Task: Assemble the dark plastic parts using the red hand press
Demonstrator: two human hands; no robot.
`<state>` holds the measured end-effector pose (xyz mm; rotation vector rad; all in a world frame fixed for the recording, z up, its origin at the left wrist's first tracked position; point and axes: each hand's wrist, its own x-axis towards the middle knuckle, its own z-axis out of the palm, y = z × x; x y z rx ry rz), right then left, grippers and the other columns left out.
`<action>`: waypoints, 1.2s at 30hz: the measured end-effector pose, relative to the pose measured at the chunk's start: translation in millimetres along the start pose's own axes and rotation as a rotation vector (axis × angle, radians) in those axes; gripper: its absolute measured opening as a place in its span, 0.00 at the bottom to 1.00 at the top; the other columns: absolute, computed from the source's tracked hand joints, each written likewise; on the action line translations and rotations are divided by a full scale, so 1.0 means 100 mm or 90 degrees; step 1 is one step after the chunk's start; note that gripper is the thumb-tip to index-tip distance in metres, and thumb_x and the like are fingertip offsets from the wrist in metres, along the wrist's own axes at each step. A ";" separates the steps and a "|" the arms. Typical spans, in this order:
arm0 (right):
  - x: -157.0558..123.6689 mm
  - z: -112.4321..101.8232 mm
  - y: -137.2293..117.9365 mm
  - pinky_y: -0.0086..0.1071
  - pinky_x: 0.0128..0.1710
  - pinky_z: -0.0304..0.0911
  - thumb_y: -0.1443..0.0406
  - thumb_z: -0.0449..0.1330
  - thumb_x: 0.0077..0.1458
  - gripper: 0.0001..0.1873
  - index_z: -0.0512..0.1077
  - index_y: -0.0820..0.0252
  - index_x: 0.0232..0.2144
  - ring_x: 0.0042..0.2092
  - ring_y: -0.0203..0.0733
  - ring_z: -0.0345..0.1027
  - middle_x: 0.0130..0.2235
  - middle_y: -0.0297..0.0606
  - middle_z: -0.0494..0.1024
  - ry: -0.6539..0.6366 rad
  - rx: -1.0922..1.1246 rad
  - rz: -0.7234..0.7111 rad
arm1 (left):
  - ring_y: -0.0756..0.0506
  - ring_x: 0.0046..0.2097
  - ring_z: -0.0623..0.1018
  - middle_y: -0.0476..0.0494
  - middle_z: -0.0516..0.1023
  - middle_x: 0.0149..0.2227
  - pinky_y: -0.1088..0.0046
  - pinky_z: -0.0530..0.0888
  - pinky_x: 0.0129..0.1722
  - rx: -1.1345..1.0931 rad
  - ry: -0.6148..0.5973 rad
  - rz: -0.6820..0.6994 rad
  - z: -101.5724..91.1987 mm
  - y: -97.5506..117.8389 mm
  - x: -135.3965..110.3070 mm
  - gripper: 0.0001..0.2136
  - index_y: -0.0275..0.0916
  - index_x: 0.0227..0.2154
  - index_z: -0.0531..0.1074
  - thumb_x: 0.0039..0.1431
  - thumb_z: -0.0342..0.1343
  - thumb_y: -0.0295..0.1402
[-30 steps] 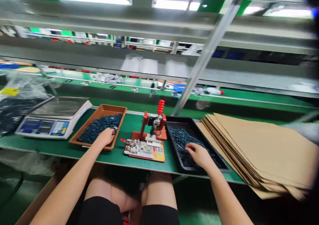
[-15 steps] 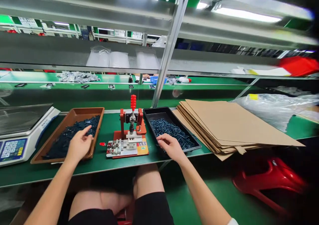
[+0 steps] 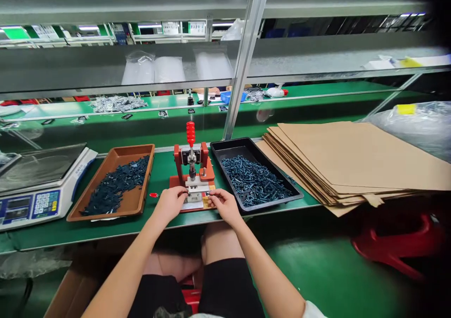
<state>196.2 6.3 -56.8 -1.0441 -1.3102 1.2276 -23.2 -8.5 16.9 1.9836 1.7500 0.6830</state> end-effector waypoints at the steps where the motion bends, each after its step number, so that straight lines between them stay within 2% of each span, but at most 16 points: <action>1: 0.00 0.00 0.01 0.38 0.33 0.74 0.53 0.63 0.52 0.15 0.73 0.57 0.36 0.32 0.45 0.76 0.32 0.41 0.80 0.000 0.027 0.009 | 0.42 0.41 0.80 0.42 0.84 0.38 0.65 0.74 0.46 0.029 0.001 0.018 0.01 0.01 0.02 0.11 0.41 0.36 0.81 0.60 0.53 0.33; 4: -0.01 0.02 0.00 0.38 0.35 0.75 0.55 0.61 0.54 0.13 0.72 0.56 0.37 0.34 0.44 0.77 0.33 0.41 0.80 0.004 0.038 0.002 | 0.40 0.45 0.77 0.41 0.82 0.38 0.62 0.72 0.49 0.089 0.027 0.064 0.09 0.02 0.08 0.10 0.40 0.30 0.81 0.58 0.54 0.32; 6: -0.03 0.03 -0.01 0.37 0.36 0.74 0.57 0.59 0.56 0.10 0.72 0.57 0.36 0.33 0.43 0.76 0.34 0.41 0.80 0.010 -0.007 -0.020 | 0.39 0.46 0.76 0.40 0.82 0.38 0.61 0.71 0.49 0.090 0.050 0.058 0.15 0.00 0.10 0.09 0.40 0.27 0.81 0.57 0.55 0.32; 8: -0.05 0.03 -0.02 0.36 0.36 0.73 0.59 0.58 0.57 0.09 0.73 0.57 0.35 0.35 0.43 0.75 0.36 0.41 0.79 0.025 -0.072 -0.050 | 0.39 0.46 0.76 0.41 0.83 0.38 0.61 0.71 0.49 0.074 0.065 0.035 0.20 -0.02 0.12 0.09 0.41 0.27 0.82 0.56 0.57 0.33; 11: -0.06 0.03 -0.03 0.35 0.37 0.71 0.61 0.57 0.56 0.08 0.74 0.57 0.35 0.37 0.43 0.74 0.38 0.41 0.79 0.049 -0.137 -0.085 | 0.39 0.49 0.76 0.42 0.83 0.43 0.62 0.71 0.52 0.041 0.071 0.028 0.25 -0.03 0.14 0.08 0.41 0.30 0.82 0.55 0.57 0.33; 15: -0.07 0.03 -0.03 0.34 0.34 0.69 0.61 0.57 0.56 0.08 0.74 0.58 0.34 0.32 0.41 0.71 0.35 0.39 0.79 0.033 -0.155 -0.077 | 0.39 0.51 0.77 0.41 0.83 0.46 0.62 0.71 0.54 0.035 0.087 0.001 0.26 -0.02 0.15 0.09 0.40 0.32 0.83 0.54 0.57 0.32; 21: -0.06 0.04 -0.04 0.34 0.34 0.68 0.62 0.56 0.56 0.09 0.74 0.58 0.34 0.32 0.41 0.71 0.34 0.39 0.78 0.034 -0.183 -0.103 | 0.39 0.50 0.79 0.41 0.83 0.45 0.64 0.72 0.50 0.080 -0.008 0.049 0.22 0.00 0.20 0.09 0.41 0.34 0.83 0.57 0.58 0.35; 24: -0.05 0.04 -0.02 0.35 0.38 0.69 0.62 0.56 0.57 0.08 0.74 0.58 0.33 0.36 0.43 0.72 0.36 0.41 0.78 0.040 -0.199 -0.123 | 0.37 0.52 0.77 0.40 0.83 0.46 0.63 0.71 0.51 0.131 -0.027 0.017 0.22 0.01 0.23 0.11 0.42 0.40 0.82 0.56 0.58 0.34; 27: -0.05 0.03 0.01 0.36 0.39 0.69 0.61 0.57 0.56 0.09 0.74 0.57 0.37 0.35 0.43 0.72 0.37 0.41 0.79 0.022 -0.176 -0.084 | 0.34 0.52 0.77 0.35 0.82 0.44 0.60 0.71 0.51 0.172 -0.014 -0.029 0.24 0.06 0.22 0.14 0.39 0.43 0.81 0.56 0.59 0.36; 30: -0.02 0.00 0.01 0.37 0.40 0.70 0.60 0.58 0.56 0.10 0.74 0.58 0.38 0.37 0.44 0.73 0.37 0.41 0.79 0.005 -0.162 -0.056 | 0.33 0.50 0.77 0.33 0.82 0.43 0.59 0.71 0.50 0.179 -0.007 -0.024 0.24 0.10 0.18 0.13 0.37 0.40 0.80 0.57 0.57 0.36; 33: 0.06 0.03 -0.05 0.36 0.42 0.69 0.61 0.58 0.56 0.09 0.75 0.58 0.34 0.40 0.44 0.72 0.39 0.41 0.78 -0.016 -0.240 -0.115 | 0.34 0.49 0.77 0.37 0.82 0.42 0.59 0.71 0.50 0.164 -0.027 0.024 0.19 0.10 0.14 0.10 0.40 0.36 0.81 0.55 0.59 0.38; 36: 0.16 0.12 -0.10 0.37 0.47 0.68 0.64 0.58 0.55 0.10 0.77 0.59 0.38 0.43 0.44 0.73 0.42 0.41 0.80 -0.069 -0.271 -0.143 | 0.34 0.50 0.76 0.39 0.82 0.43 0.61 0.71 0.49 0.154 -0.067 0.057 0.11 0.07 0.12 0.12 0.42 0.36 0.81 0.48 0.65 0.39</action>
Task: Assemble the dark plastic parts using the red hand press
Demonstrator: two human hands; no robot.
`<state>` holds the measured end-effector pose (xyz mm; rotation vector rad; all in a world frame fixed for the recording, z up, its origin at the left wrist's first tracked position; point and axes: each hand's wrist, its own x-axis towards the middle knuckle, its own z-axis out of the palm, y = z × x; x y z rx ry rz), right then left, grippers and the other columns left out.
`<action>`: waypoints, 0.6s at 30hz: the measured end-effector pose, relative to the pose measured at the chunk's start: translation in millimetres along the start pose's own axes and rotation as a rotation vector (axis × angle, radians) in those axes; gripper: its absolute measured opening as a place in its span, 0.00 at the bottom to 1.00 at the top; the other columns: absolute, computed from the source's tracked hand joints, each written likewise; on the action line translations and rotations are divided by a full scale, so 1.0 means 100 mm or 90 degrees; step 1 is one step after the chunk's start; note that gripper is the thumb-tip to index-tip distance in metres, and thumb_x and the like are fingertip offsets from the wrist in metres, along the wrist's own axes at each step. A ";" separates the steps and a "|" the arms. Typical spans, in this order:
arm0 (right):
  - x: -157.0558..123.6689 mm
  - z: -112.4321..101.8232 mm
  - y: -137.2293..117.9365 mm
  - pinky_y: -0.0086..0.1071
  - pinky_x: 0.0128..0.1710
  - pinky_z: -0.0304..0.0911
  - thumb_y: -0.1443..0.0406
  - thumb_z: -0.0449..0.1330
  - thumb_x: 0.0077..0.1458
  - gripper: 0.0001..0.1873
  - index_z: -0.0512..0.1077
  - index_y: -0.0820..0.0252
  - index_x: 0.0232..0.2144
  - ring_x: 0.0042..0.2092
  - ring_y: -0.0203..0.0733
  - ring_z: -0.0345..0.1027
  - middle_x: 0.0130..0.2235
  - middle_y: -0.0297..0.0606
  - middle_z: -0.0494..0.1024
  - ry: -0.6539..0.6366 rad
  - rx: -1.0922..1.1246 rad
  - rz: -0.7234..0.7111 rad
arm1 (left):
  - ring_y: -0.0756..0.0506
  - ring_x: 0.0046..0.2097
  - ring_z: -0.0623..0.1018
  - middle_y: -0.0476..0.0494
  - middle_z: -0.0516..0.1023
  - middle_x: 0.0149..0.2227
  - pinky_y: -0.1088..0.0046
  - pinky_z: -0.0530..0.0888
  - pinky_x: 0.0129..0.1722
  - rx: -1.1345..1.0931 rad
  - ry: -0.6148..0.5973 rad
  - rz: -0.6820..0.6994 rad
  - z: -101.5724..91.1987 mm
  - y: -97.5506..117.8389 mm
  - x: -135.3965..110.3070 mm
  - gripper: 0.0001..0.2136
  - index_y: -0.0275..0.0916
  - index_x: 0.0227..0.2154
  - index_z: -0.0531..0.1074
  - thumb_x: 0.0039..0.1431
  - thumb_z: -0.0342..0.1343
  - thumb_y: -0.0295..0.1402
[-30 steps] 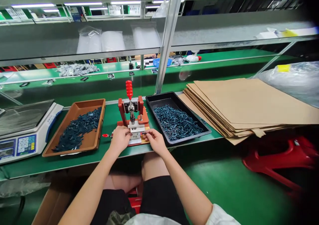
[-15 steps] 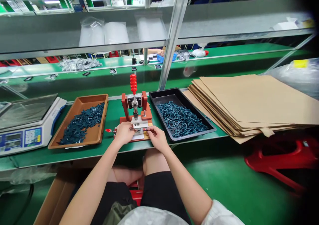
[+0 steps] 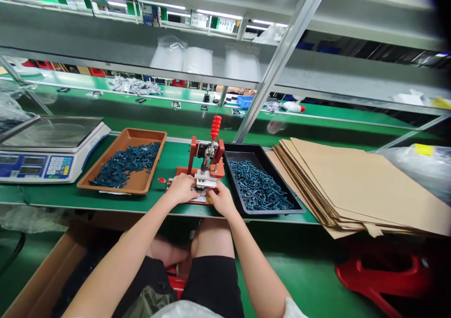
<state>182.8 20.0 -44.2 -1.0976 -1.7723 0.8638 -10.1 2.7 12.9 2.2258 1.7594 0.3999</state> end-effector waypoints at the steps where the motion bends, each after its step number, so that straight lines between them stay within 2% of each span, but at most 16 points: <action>1: 0.04 0.03 -0.01 0.38 0.49 0.68 0.65 0.58 0.54 0.11 0.77 0.59 0.40 0.44 0.44 0.74 0.44 0.41 0.80 -0.019 0.010 -0.001 | 0.34 0.51 0.76 0.39 0.82 0.44 0.61 0.71 0.50 -0.002 -0.010 0.008 -0.02 -0.02 0.00 0.12 0.42 0.36 0.81 0.47 0.66 0.38; 4: 0.12 0.13 0.02 0.40 0.51 0.68 0.66 0.59 0.53 0.14 0.78 0.59 0.42 0.45 0.46 0.76 0.44 0.40 0.82 -0.049 0.031 0.005 | 0.34 0.52 0.75 0.41 0.82 0.46 0.61 0.70 0.52 -0.013 -0.024 0.023 -0.04 -0.06 0.00 0.12 0.43 0.37 0.81 0.47 0.65 0.36; 7: 0.12 0.17 0.07 0.41 0.48 0.70 0.65 0.60 0.53 0.12 0.79 0.58 0.40 0.43 0.47 0.77 0.42 0.39 0.83 -0.038 -0.006 -0.004 | 0.34 0.52 0.75 0.42 0.82 0.47 0.59 0.70 0.53 -0.022 -0.021 0.030 -0.03 -0.07 0.01 0.13 0.44 0.39 0.81 0.48 0.64 0.37; 11: 0.06 0.16 0.08 0.41 0.49 0.70 0.66 0.59 0.54 0.12 0.80 0.57 0.39 0.45 0.48 0.76 0.42 0.41 0.82 0.008 -0.091 -0.091 | 0.35 0.52 0.75 0.42 0.82 0.46 0.57 0.70 0.55 -0.038 0.006 0.026 0.04 -0.05 -0.02 0.12 0.44 0.39 0.81 0.50 0.64 0.37; 13: 0.04 0.16 0.07 0.41 0.49 0.70 0.66 0.58 0.55 0.11 0.80 0.57 0.38 0.45 0.48 0.75 0.43 0.42 0.81 0.031 -0.115 -0.122 | 0.36 0.53 0.75 0.42 0.81 0.47 0.56 0.69 0.57 -0.051 0.047 0.047 0.09 -0.05 -0.11 0.11 0.43 0.38 0.81 0.51 0.64 0.36; 15: 0.03 0.17 0.04 0.41 0.49 0.70 0.67 0.57 0.55 0.12 0.80 0.57 0.39 0.45 0.48 0.75 0.44 0.43 0.80 0.041 -0.123 -0.131 | 0.37 0.56 0.74 0.41 0.79 0.52 0.53 0.66 0.61 -0.061 0.154 0.074 0.16 -0.09 -0.26 0.11 0.43 0.41 0.80 0.54 0.62 0.34; 17: 0.02 0.18 0.03 0.41 0.48 0.70 0.67 0.57 0.56 0.12 0.80 0.57 0.39 0.45 0.48 0.75 0.44 0.43 0.80 0.044 -0.123 -0.130 | 0.36 0.61 0.70 0.39 0.75 0.57 0.49 0.61 0.65 -0.077 0.335 0.050 0.20 -0.18 -0.41 0.13 0.43 0.45 0.78 0.57 0.59 0.33; 18: 0.03 0.18 0.02 0.40 0.48 0.70 0.67 0.57 0.55 0.12 0.80 0.57 0.39 0.45 0.48 0.74 0.45 0.43 0.80 0.043 -0.123 -0.130 | 0.35 0.63 0.68 0.37 0.72 0.60 0.47 0.59 0.66 -0.100 0.432 0.007 0.22 -0.24 -0.46 0.15 0.42 0.48 0.76 0.58 0.58 0.34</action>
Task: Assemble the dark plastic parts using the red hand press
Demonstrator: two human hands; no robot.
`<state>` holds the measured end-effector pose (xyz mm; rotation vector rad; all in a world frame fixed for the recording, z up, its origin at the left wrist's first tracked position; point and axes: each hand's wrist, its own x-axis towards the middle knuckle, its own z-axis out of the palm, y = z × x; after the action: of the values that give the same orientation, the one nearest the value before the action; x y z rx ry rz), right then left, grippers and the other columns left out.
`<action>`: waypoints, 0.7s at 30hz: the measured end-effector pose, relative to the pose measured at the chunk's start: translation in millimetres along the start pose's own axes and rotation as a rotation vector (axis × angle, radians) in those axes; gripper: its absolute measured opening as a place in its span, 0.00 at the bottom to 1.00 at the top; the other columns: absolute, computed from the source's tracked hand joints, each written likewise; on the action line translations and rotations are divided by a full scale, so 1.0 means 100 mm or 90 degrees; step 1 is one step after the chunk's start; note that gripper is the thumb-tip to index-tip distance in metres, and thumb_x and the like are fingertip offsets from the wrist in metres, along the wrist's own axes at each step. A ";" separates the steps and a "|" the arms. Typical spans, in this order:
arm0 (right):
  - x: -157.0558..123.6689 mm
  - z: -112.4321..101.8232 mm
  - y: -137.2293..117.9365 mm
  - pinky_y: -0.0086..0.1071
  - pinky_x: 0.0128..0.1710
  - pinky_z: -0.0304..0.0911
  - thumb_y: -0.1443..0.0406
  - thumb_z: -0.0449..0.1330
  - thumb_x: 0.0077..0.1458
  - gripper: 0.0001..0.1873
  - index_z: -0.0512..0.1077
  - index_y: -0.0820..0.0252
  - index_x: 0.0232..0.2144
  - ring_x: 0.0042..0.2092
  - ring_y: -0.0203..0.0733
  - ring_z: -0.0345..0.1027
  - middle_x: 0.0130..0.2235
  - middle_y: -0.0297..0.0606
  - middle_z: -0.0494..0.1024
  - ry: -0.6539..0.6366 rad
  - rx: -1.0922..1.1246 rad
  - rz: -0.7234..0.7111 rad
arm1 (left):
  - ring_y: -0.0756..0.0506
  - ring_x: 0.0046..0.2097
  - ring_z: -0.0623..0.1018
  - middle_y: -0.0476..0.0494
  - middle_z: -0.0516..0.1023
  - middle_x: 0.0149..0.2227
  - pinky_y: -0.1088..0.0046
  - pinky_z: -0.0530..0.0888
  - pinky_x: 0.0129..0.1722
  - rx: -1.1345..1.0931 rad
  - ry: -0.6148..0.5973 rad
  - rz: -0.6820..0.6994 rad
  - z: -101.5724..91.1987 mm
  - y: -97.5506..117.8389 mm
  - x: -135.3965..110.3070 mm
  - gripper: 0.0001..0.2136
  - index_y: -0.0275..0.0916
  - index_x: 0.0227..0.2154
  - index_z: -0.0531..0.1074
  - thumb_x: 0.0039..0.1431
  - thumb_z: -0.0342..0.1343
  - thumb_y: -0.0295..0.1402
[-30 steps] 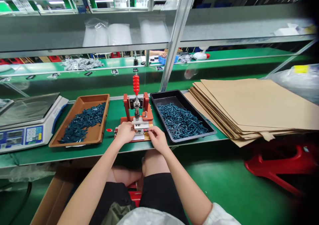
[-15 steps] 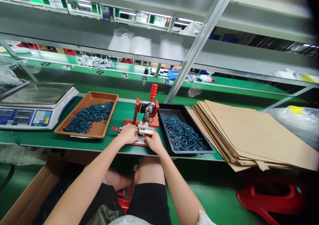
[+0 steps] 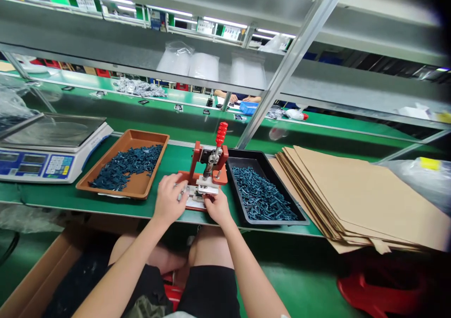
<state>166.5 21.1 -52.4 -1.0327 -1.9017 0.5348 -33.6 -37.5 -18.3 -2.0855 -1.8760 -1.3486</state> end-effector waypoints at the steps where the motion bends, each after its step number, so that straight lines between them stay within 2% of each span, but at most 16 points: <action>1: 0.00 0.00 0.00 0.40 0.48 0.70 0.67 0.57 0.55 0.12 0.80 0.57 0.39 0.45 0.48 0.74 0.44 0.43 0.80 -0.001 0.000 -0.002 | 0.35 0.64 0.67 0.35 0.70 0.61 0.47 0.58 0.67 -0.023 0.091 -0.060 -0.02 -0.07 -0.02 0.17 0.41 0.51 0.74 0.58 0.58 0.36; 3: 0.01 0.00 -0.01 0.40 0.47 0.70 0.67 0.57 0.55 0.12 0.79 0.58 0.38 0.44 0.48 0.74 0.43 0.43 0.80 -0.003 0.001 -0.007 | 0.36 0.63 0.68 0.32 0.69 0.61 0.50 0.63 0.65 -0.140 0.200 -0.213 -0.02 -0.20 0.02 0.22 0.39 0.55 0.68 0.60 0.57 0.41; 4: 0.01 -0.01 -0.01 0.40 0.47 0.70 0.67 0.57 0.55 0.11 0.79 0.58 0.37 0.43 0.48 0.74 0.42 0.43 0.80 -0.003 0.002 -0.007 | 0.37 0.62 0.71 0.31 0.71 0.60 0.52 0.66 0.63 -0.226 0.208 -0.289 0.01 -0.24 0.07 0.24 0.38 0.57 0.65 0.62 0.53 0.43; 6: 0.01 -0.02 -0.02 0.39 0.45 0.70 0.67 0.57 0.55 0.11 0.79 0.58 0.36 0.42 0.47 0.74 0.41 0.43 0.80 -0.003 0.002 0.003 | 0.39 0.57 0.76 0.30 0.74 0.56 0.54 0.71 0.59 -0.367 0.138 -0.369 0.10 -0.27 0.18 0.24 0.37 0.60 0.61 0.67 0.43 0.46; 8: 0.01 -0.03 -0.02 0.38 0.45 0.70 0.67 0.57 0.54 0.10 0.79 0.58 0.35 0.42 0.47 0.74 0.41 0.42 0.80 -0.004 0.007 0.018 | 0.38 0.57 0.76 0.31 0.75 0.56 0.52 0.70 0.59 -0.340 0.021 -0.323 0.18 -0.21 0.26 0.26 0.36 0.61 0.59 0.69 0.38 0.47; 12: 0.02 -0.06 0.01 0.38 0.49 0.69 0.66 0.57 0.54 0.12 0.78 0.58 0.38 0.44 0.46 0.74 0.43 0.42 0.80 -0.027 0.063 0.057 | 0.33 0.65 0.67 0.29 0.68 0.63 0.47 0.58 0.67 -0.010 -0.168 -0.080 0.18 0.00 0.26 0.32 0.33 0.64 0.57 0.64 0.48 0.50; 14: 0.05 -0.07 0.05 0.39 0.48 0.70 0.64 0.57 0.54 0.14 0.77 0.60 0.41 0.43 0.46 0.75 0.43 0.42 0.81 -0.033 0.099 0.123 | 0.32 0.66 0.65 0.27 0.67 0.64 0.46 0.57 0.67 0.065 -0.233 -0.023 0.13 0.05 0.24 0.35 0.31 0.66 0.55 0.63 0.48 0.51; 18: 0.13 -0.11 0.09 0.42 0.51 0.69 0.64 0.59 0.52 0.16 0.77 0.61 0.43 0.47 0.49 0.76 0.45 0.43 0.83 -0.121 0.191 0.196 | 0.34 0.66 0.66 0.27 0.67 0.64 0.46 0.57 0.67 0.043 -0.292 -0.027 0.09 -0.04 0.23 0.34 0.32 0.67 0.53 0.66 0.44 0.50; 20: 0.16 -0.12 0.09 0.42 0.52 0.69 0.63 0.59 0.52 0.16 0.78 0.62 0.42 0.48 0.51 0.76 0.46 0.44 0.83 -0.164 0.238 0.202 | 0.35 0.66 0.66 0.27 0.66 0.64 0.46 0.59 0.66 -0.021 -0.259 -0.078 0.09 -0.08 0.28 0.31 0.32 0.66 0.55 0.68 0.41 0.48; 21: 0.17 -0.13 0.09 0.42 0.51 0.69 0.62 0.60 0.52 0.16 0.78 0.62 0.42 0.47 0.51 0.76 0.45 0.44 0.83 -0.173 0.251 0.208 | 0.35 0.66 0.66 0.26 0.66 0.64 0.47 0.60 0.66 -0.058 -0.208 -0.110 0.09 -0.08 0.33 0.30 0.32 0.65 0.57 0.68 0.39 0.47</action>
<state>177.2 39.7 -43.8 -1.0472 -1.7589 1.2396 -38.2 -3.9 -7.9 -2.3596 -2.2023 -1.2034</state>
